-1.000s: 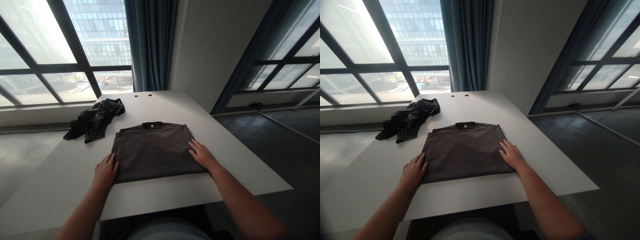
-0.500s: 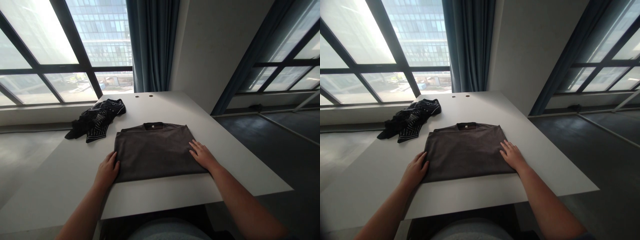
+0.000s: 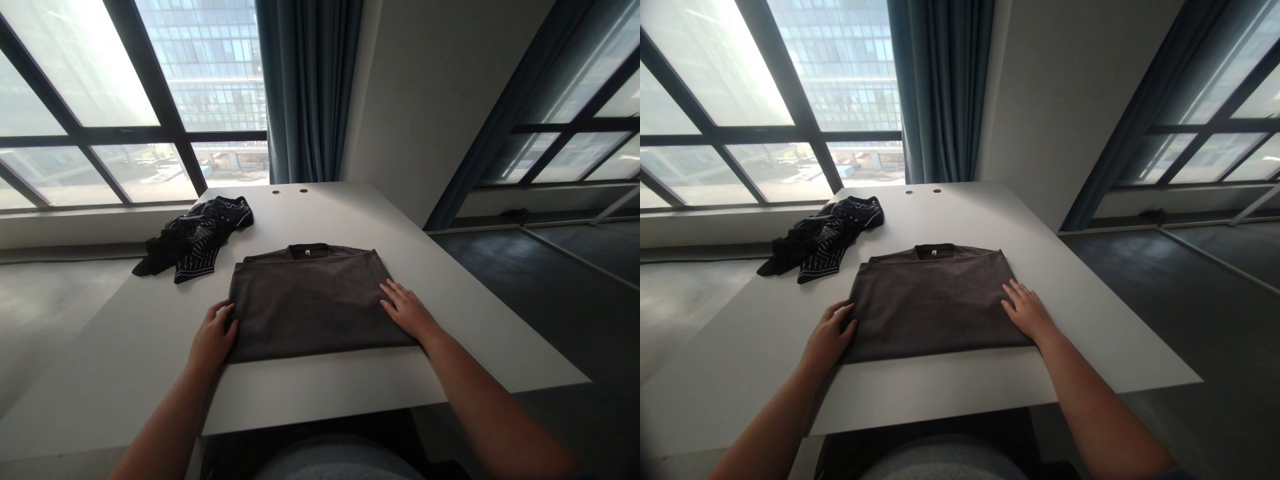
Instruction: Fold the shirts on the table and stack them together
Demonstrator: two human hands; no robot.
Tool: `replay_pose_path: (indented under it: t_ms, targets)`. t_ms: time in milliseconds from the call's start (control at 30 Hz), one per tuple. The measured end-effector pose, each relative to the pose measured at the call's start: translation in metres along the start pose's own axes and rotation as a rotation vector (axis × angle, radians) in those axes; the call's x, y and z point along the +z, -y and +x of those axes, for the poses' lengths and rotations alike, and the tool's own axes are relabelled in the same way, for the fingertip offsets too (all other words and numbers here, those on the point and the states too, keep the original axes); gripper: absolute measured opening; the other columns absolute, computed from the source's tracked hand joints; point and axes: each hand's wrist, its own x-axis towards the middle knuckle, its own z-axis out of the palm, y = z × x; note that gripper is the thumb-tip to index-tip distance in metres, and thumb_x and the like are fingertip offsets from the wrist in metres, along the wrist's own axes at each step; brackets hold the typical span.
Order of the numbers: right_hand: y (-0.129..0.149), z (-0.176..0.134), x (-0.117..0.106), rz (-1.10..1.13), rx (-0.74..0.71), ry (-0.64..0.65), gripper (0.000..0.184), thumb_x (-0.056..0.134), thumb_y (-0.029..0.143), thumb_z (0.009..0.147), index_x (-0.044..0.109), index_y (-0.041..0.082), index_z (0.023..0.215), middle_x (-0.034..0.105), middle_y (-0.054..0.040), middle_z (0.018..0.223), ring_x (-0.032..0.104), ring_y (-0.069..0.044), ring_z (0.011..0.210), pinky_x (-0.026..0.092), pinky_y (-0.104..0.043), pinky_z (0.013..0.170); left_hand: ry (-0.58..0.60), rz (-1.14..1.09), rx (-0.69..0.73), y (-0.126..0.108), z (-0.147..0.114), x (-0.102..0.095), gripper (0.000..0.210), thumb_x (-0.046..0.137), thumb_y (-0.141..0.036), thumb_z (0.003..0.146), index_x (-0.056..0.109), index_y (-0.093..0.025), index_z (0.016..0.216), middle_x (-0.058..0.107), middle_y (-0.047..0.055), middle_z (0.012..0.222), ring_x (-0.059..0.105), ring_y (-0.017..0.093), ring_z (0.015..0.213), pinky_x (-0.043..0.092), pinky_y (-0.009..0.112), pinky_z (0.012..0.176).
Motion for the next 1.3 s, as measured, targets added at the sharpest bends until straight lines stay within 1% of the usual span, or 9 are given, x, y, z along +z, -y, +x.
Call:
replay_pose_path:
  t_ms: [200,500,600,733,900,1033,1200,1300]
  targets:
    - [0.0,0.0,0.0,0.001,0.004,0.004,0.06,0.039,0.044,0.107,0.053,0.02,0.159,0.04,-0.0132,0.171,0.043,-0.036,0.154,0.037,-0.058,0.125,-0.001,-0.033,-0.043,-0.003,0.001,-0.003,0.044,0.053,-0.039,0.096,0.07,-0.023,0.133,0.061,0.009,0.148,0.068,0.028,0.124,0.056,0.041,0.109]
    - [0.0,0.0,0.001,-0.005,0.013,0.013,0.059,0.04,0.044,0.107,0.053,0.021,0.16,0.04,-0.0118,0.171,0.043,-0.034,0.154,0.037,-0.055,0.125,0.009,-0.013,-0.057,-0.001,0.001,-0.002,0.043,0.053,-0.041,0.096,0.071,-0.022,0.13,0.062,0.009,0.146,0.068,0.028,0.123,0.056,0.04,0.108]
    - [-0.001,0.0,0.002,-0.004,0.008,0.005,0.059,0.039,0.044,0.107,0.053,0.02,0.159,0.04,-0.0123,0.171,0.044,-0.035,0.154,0.037,-0.056,0.124,0.008,0.0,-0.061,-0.003,0.001,-0.003,0.043,0.052,-0.041,0.097,0.071,-0.021,0.13,0.062,0.009,0.146,0.069,0.028,0.121,0.056,0.04,0.107]
    - [-0.001,0.0,0.003,0.001,0.005,-0.018,0.058,0.04,0.044,0.106,0.054,0.023,0.158,0.042,-0.0117,0.17,0.045,-0.035,0.153,0.037,-0.058,0.124,0.015,0.015,-0.084,-0.008,0.0,-0.006,0.043,0.05,-0.042,0.099,0.07,-0.021,0.132,0.062,0.009,0.147,0.069,0.028,0.121,0.057,0.041,0.104]
    - [0.0,-0.001,0.002,-0.01,0.004,-0.012,0.059,0.039,0.044,0.107,0.054,0.021,0.159,0.041,-0.0119,0.17,0.045,-0.035,0.153,0.037,-0.057,0.125,0.009,0.017,-0.124,-0.013,-0.001,-0.011,0.045,0.048,-0.042,0.101,0.067,-0.022,0.136,0.063,0.009,0.145,0.068,0.029,0.123,0.057,0.039,0.101]
    - [0.0,0.0,0.0,-0.01,0.003,-0.012,0.059,0.039,0.044,0.107,0.054,0.021,0.159,0.041,-0.0124,0.17,0.045,-0.035,0.153,0.037,-0.057,0.125,0.024,0.053,-0.147,-0.014,-0.001,-0.013,0.047,0.046,-0.042,0.102,0.064,-0.022,0.14,0.066,0.01,0.143,0.069,0.03,0.121,0.056,0.04,0.099]
    - [0.001,0.0,0.0,-0.019,0.005,0.002,0.059,0.04,0.044,0.107,0.053,0.021,0.159,0.041,-0.0122,0.171,0.045,-0.035,0.153,0.038,-0.057,0.125,0.044,0.121,-0.108,-0.012,0.0,-0.012,0.047,0.046,-0.04,0.102,0.065,-0.021,0.14,0.07,0.011,0.136,0.067,0.031,0.121,0.052,0.042,0.105]
    - [0.001,0.0,0.0,-0.024,0.008,-0.001,0.058,0.04,0.044,0.107,0.053,0.021,0.159,0.041,-0.0124,0.171,0.044,-0.035,0.154,0.038,-0.057,0.125,0.047,0.126,-0.071,-0.01,0.0,-0.009,0.047,0.046,-0.039,0.101,0.066,-0.02,0.14,0.071,0.011,0.136,0.067,0.031,0.122,0.05,0.042,0.109]
